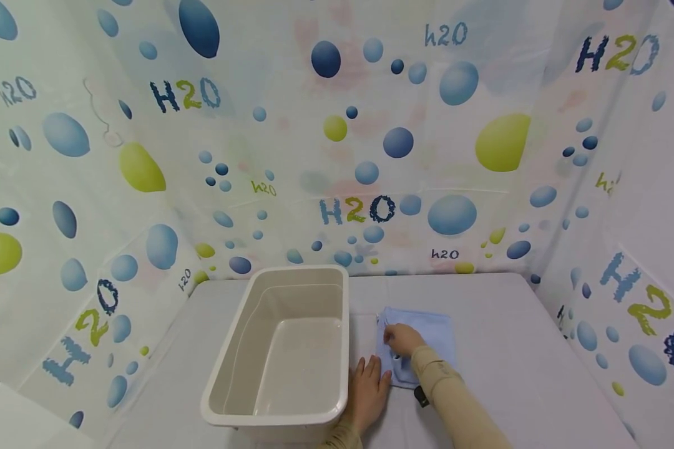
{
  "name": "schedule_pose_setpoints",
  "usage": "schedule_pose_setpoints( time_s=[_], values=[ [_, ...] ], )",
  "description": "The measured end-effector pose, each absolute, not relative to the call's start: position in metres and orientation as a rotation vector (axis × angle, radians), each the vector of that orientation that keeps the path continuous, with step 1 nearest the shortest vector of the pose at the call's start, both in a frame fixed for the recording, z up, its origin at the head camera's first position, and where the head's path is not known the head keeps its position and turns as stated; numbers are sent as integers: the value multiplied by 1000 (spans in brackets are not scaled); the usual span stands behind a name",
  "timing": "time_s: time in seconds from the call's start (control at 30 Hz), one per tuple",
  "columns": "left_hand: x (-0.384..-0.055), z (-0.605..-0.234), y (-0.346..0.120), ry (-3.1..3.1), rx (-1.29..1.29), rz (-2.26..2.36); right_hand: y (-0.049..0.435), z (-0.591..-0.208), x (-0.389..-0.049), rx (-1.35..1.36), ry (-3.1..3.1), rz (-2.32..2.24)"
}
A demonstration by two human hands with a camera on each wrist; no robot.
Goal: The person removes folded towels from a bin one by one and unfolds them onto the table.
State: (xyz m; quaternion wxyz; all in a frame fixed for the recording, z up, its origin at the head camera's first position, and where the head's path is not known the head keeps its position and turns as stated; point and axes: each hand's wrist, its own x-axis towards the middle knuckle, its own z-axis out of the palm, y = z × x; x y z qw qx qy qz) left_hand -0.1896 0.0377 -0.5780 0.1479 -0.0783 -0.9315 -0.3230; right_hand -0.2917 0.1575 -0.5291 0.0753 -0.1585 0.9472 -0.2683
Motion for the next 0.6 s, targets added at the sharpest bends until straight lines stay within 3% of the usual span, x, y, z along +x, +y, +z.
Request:
schedule_pose_setpoints(
  time_s=[0.6],
  values=[
    [-189,-583,36,-2652,-300,-660,192,-508,-286,-491,2775,-965]
  ],
)
